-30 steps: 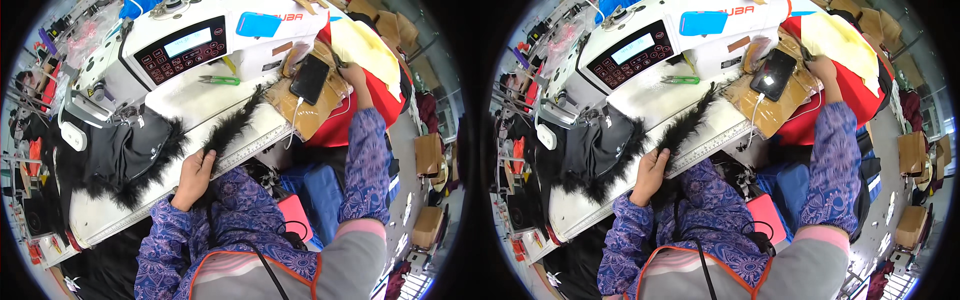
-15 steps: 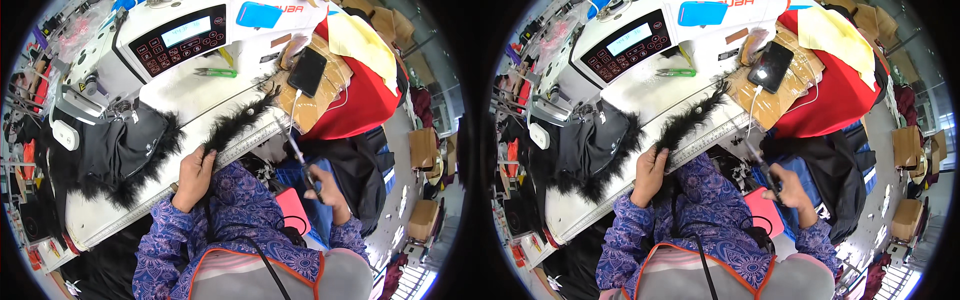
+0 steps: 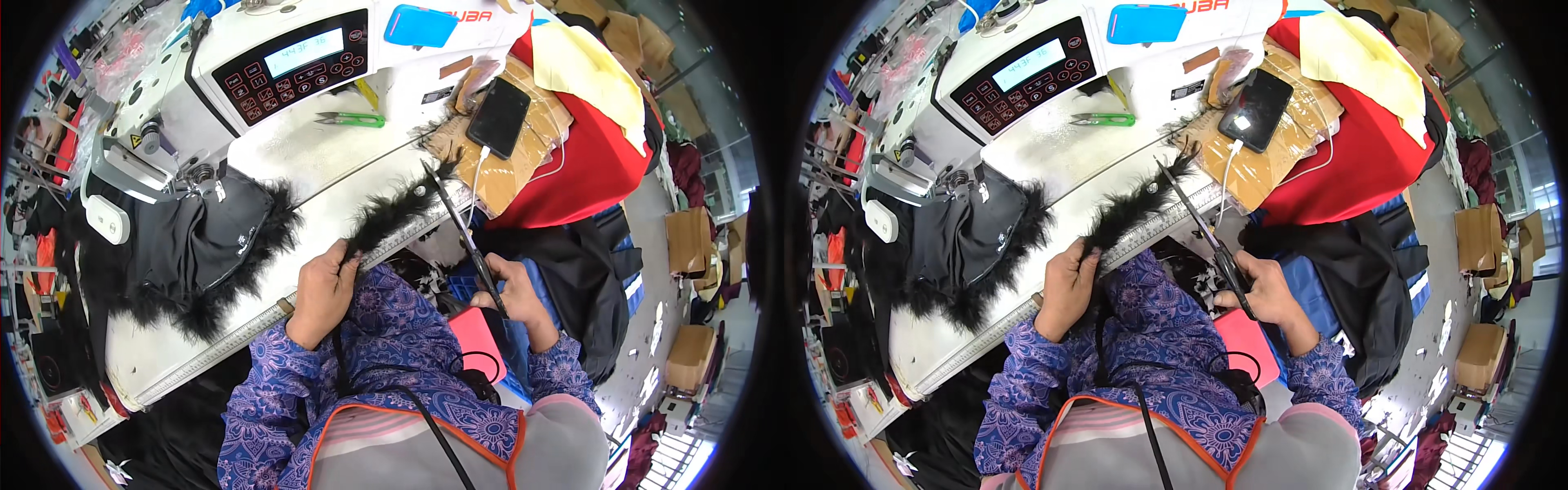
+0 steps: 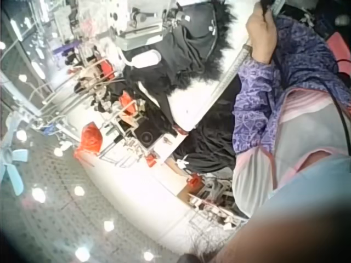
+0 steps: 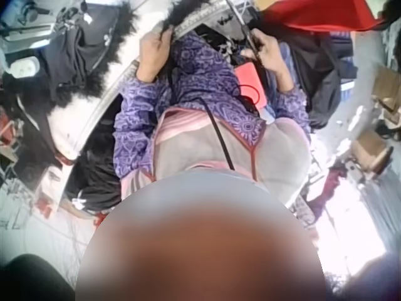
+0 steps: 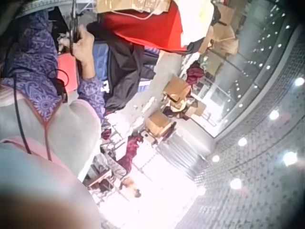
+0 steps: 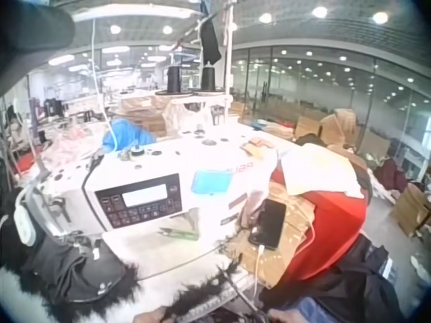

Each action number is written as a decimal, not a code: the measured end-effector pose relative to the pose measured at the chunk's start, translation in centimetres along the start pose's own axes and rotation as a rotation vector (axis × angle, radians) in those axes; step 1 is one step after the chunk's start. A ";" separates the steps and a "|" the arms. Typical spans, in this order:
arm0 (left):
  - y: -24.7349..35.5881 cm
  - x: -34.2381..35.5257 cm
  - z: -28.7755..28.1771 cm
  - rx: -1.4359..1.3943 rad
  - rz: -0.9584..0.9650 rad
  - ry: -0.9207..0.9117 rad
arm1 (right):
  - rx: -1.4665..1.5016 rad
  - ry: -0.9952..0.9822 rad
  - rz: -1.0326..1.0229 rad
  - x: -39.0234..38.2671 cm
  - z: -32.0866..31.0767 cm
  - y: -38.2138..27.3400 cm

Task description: Sewing a black fur trim onto a black fabric garment using an industrial sewing machine.

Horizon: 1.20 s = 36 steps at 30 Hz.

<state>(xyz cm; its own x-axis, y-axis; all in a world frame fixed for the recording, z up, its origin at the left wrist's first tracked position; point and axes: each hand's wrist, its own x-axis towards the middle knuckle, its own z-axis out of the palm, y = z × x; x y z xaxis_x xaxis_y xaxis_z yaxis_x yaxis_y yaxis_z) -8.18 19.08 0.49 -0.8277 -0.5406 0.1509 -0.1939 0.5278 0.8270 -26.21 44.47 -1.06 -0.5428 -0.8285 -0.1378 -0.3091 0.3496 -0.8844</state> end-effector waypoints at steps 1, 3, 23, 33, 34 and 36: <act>0.1 0.0 0.1 0.002 0.000 -0.014 | -0.027 0.026 -0.011 -0.1 0.3 -0.2; 0.1 -0.1 0.2 0.002 0.011 -0.005 | 0.061 0.096 0.031 -0.3 0.9 -0.6; -0.2 -1.9 -1.3 -0.428 -0.253 0.009 | -0.425 0.772 -0.342 18.8 -12.7 -5.0; 1.1 -2.3 -0.8 -0.147 0.112 0.135 | 0.114 -0.056 -0.363 10.5 5.8 -9.3; 1.0 -2.2 -0.9 -0.154 0.083 0.148 | 0.077 -0.051 -0.351 10.4 6.4 -9.5; 0.5 -1.9 -1.1 -0.501 -0.277 -0.042 | 0.102 -0.089 -0.398 10.4 7.7 -10.1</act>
<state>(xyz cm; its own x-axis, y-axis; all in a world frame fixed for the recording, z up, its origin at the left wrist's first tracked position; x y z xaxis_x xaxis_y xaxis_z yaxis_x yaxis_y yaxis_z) -6.10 19.65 1.23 -0.8038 -0.5825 -0.1211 -0.1414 -0.0107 0.9899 -22.74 28.92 2.99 -0.3253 -0.9264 0.1896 -0.3997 -0.0470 -0.9155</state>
